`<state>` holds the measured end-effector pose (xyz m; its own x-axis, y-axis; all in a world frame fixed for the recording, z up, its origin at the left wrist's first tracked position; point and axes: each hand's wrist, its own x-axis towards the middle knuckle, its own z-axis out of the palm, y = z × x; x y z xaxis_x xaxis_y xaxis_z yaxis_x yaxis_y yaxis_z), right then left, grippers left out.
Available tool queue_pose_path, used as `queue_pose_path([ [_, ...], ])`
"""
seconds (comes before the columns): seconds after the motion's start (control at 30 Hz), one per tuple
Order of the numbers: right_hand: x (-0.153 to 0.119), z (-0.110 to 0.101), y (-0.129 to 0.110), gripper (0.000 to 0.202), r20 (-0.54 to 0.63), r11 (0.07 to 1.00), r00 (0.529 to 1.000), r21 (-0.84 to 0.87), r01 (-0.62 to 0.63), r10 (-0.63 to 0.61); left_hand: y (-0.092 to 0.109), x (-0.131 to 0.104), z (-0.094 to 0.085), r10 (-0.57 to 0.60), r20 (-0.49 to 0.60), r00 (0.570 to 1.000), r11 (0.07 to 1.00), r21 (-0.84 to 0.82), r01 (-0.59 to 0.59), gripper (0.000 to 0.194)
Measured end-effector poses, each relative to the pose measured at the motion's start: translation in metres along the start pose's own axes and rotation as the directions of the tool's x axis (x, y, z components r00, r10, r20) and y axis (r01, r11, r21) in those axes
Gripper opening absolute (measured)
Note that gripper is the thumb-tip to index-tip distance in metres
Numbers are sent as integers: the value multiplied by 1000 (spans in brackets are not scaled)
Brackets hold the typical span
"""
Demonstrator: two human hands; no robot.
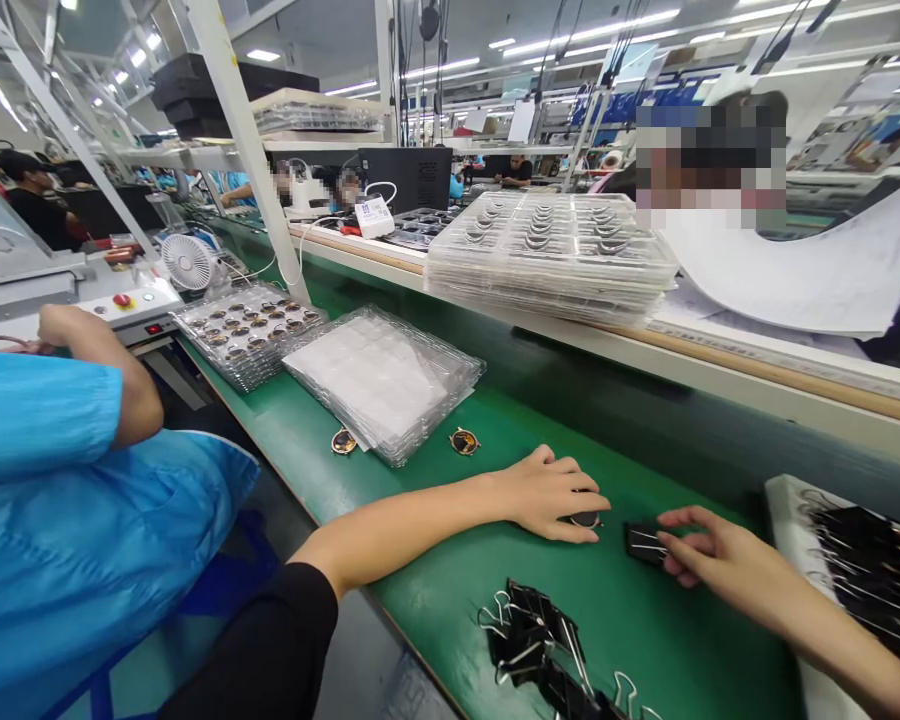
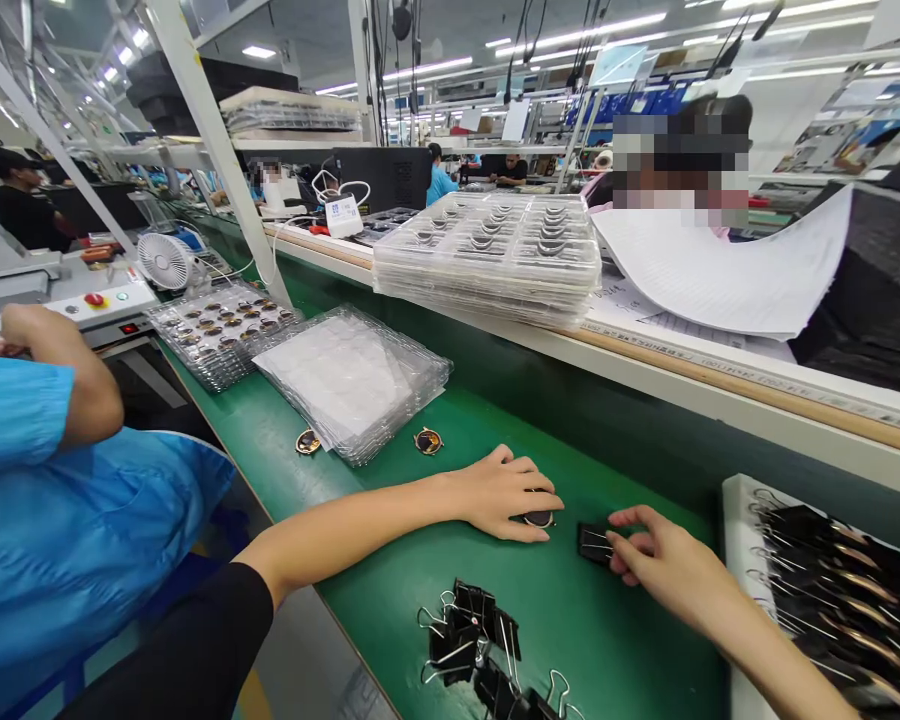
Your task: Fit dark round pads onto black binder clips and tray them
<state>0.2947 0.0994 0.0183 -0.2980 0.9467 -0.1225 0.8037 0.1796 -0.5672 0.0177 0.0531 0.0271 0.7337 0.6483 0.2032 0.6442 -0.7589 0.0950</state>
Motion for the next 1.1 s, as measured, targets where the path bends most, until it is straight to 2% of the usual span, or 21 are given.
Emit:
queue_pose_path([
  [0.07, 3, -4, -4, 59, 78, 998, 995, 15, -59, 58, 1, 1, 6, -89, -41, 995, 995, 31, 90, 48],
  [0.1, 5, -6, -9, 66, 42, 998, 997, -6, -68, 68, 3, 2, 9, -134, -72, 988, 990, 42, 137, 48],
  [0.13, 6, -7, -15, 74, -45, 997, 997, -43, -65, 63, 5, 2, 10, -169, -102, 980, 983, 48, 175, 49],
  [0.23, 13, -5, -38, 88, -219, 986, 972, -117, -115, 88, 9, 1, 6, -212, -159, 964, 975, 35, 220, 57],
  [0.37, 22, 12, -56, 83, -269, 962, 940, -113, -249, 212, 1, -1, -1, -229, -105, 968, 973, -31, 227, 55],
  [0.53, 26, 31, -55, 75, -271, 948, 919, -61, -314, 287, -13, -2, -4, -34, -60, 998, 981, -192, 22, 44],
  [0.6, 24, 30, -56, 71, -284, 958, 921, -34, -286, 265, -14, -1, -5, -16, -73, 997, 969, -248, -3, 45],
  [0.73, 20, 21, -57, 65, -327, 970, 915, 136, -203, 237, -13, 2, -6, -157, -92, 983, 963, -235, 132, 53],
  [0.8, 20, 15, -56, 67, -313, 944, 908, 265, -196, 277, -12, 3, -8, -205, -48, 978, 956, -222, 190, 49],
  [0.87, 21, 13, -54, 67, -310, 922, 894, 317, -225, 324, -11, 5, -9, -205, 14, 979, 954, -222, 203, 42],
  [0.97, 22, 16, -51, 58, -341, 941, 882, 212, -264, 324, -9, 8, -9, -197, 62, 978, 947, -247, 207, 39],
  [1.1, 23, 26, -46, 53, -411, 955, 866, 42, -292, 283, -2, 12, -8, -202, 86, 976, 935, -279, 218, 45],
])
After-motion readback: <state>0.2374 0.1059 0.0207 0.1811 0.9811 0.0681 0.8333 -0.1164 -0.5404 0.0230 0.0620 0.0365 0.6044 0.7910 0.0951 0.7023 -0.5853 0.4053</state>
